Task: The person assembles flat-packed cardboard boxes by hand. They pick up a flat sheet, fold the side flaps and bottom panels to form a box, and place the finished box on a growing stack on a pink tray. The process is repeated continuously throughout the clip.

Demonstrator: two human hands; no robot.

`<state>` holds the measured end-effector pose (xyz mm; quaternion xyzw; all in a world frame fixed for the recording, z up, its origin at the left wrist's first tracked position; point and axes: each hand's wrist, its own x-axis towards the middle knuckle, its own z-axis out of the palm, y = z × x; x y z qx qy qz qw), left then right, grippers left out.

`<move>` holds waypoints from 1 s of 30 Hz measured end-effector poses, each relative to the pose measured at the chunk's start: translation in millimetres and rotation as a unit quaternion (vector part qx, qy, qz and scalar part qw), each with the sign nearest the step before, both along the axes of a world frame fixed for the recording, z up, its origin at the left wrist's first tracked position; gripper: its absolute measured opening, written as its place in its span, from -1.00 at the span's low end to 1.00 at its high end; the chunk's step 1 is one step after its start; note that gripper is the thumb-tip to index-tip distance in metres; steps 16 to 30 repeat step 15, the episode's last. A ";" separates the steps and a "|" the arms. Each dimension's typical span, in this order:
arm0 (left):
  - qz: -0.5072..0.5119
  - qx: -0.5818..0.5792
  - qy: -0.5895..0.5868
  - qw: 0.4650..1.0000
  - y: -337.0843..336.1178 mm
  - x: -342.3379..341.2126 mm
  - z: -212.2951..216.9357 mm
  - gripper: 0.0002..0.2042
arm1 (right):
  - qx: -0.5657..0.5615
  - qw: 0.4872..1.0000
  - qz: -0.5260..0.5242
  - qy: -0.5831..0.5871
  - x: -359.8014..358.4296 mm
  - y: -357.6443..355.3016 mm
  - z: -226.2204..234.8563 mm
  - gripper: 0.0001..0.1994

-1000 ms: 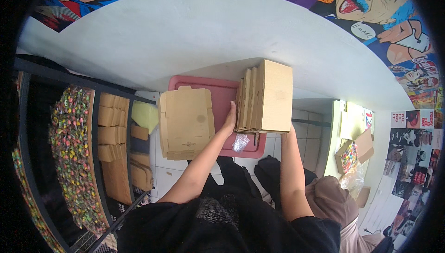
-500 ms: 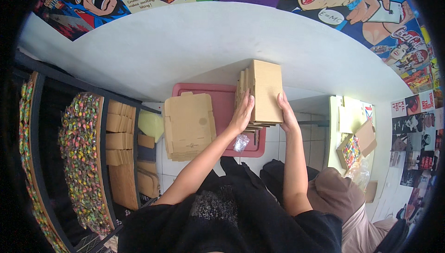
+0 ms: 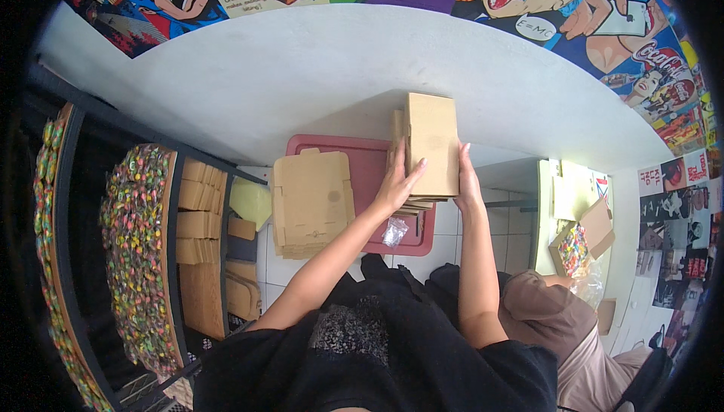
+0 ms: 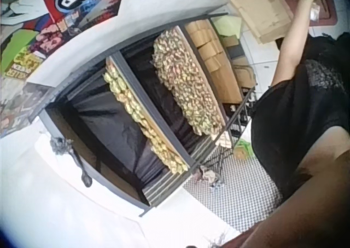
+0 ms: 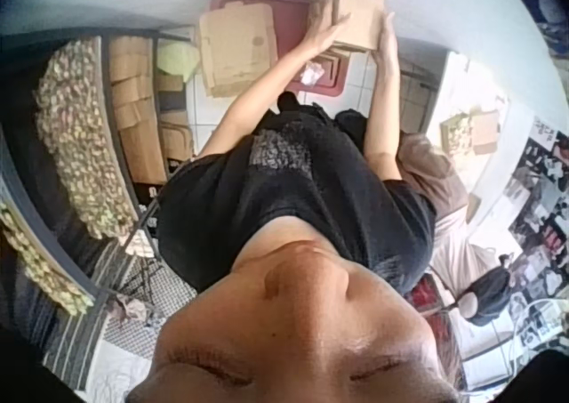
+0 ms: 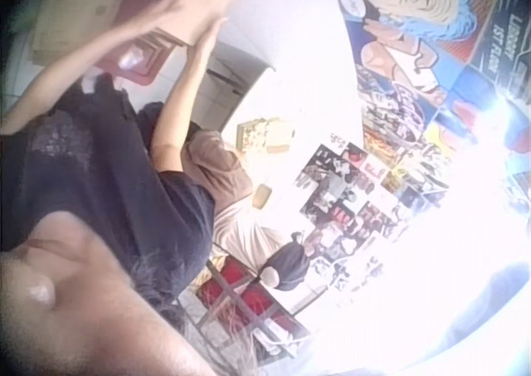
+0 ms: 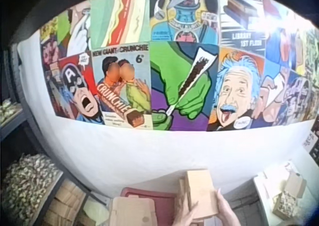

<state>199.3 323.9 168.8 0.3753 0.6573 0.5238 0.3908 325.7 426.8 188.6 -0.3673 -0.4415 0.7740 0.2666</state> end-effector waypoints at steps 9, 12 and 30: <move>-0.022 0.026 0.029 0.999 6.4 6.7 18.4 -0.29 | -0.001 0.999 -0.007 0.037 16.0 9.9 -8.9 -0.43; -0.033 0.022 0.049 0.998 9.1 5.7 17.0 -0.29 | -0.017 0.997 -0.006 0.077 18.3 16.3 -16.4 -0.45; -0.071 0.013 0.090 0.993 9.3 6.7 22.4 -0.36 | -0.026 0.996 -0.010 0.080 17.2 20.0 -21.9 -0.45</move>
